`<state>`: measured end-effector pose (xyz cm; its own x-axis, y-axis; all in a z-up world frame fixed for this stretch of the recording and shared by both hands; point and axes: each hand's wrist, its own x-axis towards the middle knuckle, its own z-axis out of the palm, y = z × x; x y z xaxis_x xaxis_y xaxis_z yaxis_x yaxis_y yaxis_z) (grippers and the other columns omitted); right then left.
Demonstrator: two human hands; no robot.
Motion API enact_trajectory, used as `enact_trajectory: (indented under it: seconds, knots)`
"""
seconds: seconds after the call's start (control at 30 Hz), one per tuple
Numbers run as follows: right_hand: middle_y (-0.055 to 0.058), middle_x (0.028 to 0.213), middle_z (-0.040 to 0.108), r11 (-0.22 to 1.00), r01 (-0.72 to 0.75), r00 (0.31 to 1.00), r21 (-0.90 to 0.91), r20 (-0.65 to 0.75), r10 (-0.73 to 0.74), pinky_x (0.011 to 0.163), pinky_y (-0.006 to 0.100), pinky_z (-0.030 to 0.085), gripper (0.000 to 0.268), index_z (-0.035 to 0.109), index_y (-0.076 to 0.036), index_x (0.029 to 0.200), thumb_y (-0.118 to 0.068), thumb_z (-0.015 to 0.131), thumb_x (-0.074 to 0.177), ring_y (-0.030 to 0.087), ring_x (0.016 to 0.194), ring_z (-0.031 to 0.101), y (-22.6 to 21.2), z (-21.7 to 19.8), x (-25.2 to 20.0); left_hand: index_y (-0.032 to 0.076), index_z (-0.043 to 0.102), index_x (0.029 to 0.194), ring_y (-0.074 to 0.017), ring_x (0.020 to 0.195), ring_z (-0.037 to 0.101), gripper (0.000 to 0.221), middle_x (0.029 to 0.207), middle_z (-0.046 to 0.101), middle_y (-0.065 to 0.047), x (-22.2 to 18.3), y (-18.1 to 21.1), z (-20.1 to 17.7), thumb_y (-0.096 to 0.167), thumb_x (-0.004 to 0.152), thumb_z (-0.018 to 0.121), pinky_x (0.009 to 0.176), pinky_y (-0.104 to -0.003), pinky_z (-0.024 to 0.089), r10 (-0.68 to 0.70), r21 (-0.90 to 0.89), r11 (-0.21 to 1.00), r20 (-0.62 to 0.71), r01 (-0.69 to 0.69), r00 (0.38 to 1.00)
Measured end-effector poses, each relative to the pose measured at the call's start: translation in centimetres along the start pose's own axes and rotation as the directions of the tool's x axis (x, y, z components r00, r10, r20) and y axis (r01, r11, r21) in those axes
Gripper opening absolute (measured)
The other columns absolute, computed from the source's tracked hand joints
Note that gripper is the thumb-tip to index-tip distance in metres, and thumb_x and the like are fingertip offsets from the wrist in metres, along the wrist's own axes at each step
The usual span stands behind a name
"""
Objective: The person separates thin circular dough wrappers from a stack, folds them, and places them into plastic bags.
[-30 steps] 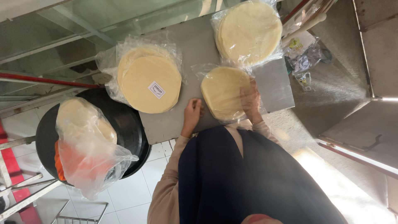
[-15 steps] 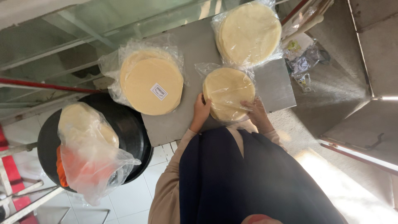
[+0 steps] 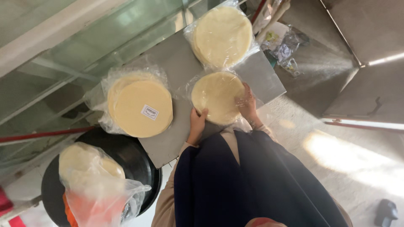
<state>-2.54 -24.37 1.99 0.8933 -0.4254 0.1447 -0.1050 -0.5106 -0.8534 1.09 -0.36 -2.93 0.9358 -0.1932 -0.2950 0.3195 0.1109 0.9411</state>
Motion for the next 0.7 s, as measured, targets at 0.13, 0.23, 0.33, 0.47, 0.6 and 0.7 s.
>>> enact_trajectory:
  seconds: [0.13,0.23,0.33,0.47,0.6,0.7]
  knots:
    - [0.023,0.133,0.064,0.999,0.004,1.000,0.036,0.010,-0.005,0.091,0.039,0.057,0.077,0.038,-0.001,0.153,-0.006,0.077,0.087,0.035,0.110,0.070,-0.9,-0.2,-1.2,-0.004,0.060,0.124,-0.0192,0.103,0.065,0.039,0.114,0.070,-0.013,-0.2,1.8,-0.9,0.023,0.098,0.071,0.090,-0.033,0.051,0.152,0.086,0.985,0.014,-0.153,0.988]
    - [0.017,0.153,0.056,0.992,-0.125,0.991,0.006,0.041,0.124,0.093,0.042,0.055,0.073,0.040,-0.008,0.155,-0.008,0.069,0.087,0.029,0.093,0.067,-3.1,0.1,-2.4,-0.007,0.060,0.118,-0.0265,0.093,0.064,0.037,0.101,0.070,-0.020,-0.4,4.8,-1.0,0.026,0.103,0.068,0.084,-0.038,0.053,0.235,0.362,0.911,-0.061,-0.198,0.970]
    - [0.018,0.151,0.050,0.736,0.123,0.992,-0.666,0.055,-0.116,0.113,0.051,0.042,0.062,0.054,-0.017,0.146,-0.011,0.071,0.087,0.038,0.135,0.049,-4.8,1.6,-3.7,-0.005,0.058,0.124,-0.0310,0.098,0.067,0.039,0.104,0.070,-0.023,-0.9,6.7,-1.2,0.027,0.102,0.062,0.082,-0.040,0.051,0.253,0.485,0.846,0.004,-0.223,0.967]
    - [0.008,0.164,0.038,0.611,0.393,0.911,-0.687,0.381,-0.159,0.130,0.056,0.023,0.046,0.055,-0.024,0.146,-0.026,0.061,0.101,0.027,0.156,0.031,-5.3,2.3,-5.0,-0.008,0.054,0.123,-0.0352,0.085,0.068,0.042,0.101,0.070,-0.025,-1.3,6.3,-2.1,0.024,0.099,0.067,0.070,-0.042,0.054,0.220,0.553,0.813,-0.004,-0.181,0.976]
    - [0.012,0.164,0.034,0.623,0.629,0.752,-0.465,0.568,-0.335,0.124,0.060,0.015,0.059,0.051,-0.026,0.152,-0.046,0.054,0.097,0.030,0.153,0.024,-6.3,3.3,-5.1,-0.006,0.062,0.106,-0.0203,0.063,0.073,0.032,0.086,0.074,-0.017,-1.4,4.1,-3.8,0.024,0.098,0.067,0.053,-0.032,0.058,-0.051,0.350,0.937,0.076,0.021,0.996]
    - [0.013,0.164,0.031,0.610,0.689,0.682,-0.392,0.635,-0.362,0.123,0.063,0.013,0.068,0.048,-0.026,0.153,-0.057,0.053,0.092,0.030,0.154,0.022,-7.4,4.4,-4.3,-0.006,0.066,0.096,-0.0176,0.061,0.073,0.029,0.078,0.074,-0.012,-1.5,2.1,-4.7,0.023,0.100,0.066,0.052,-0.030,0.058,-0.146,0.331,0.940,0.157,0.087,0.977]
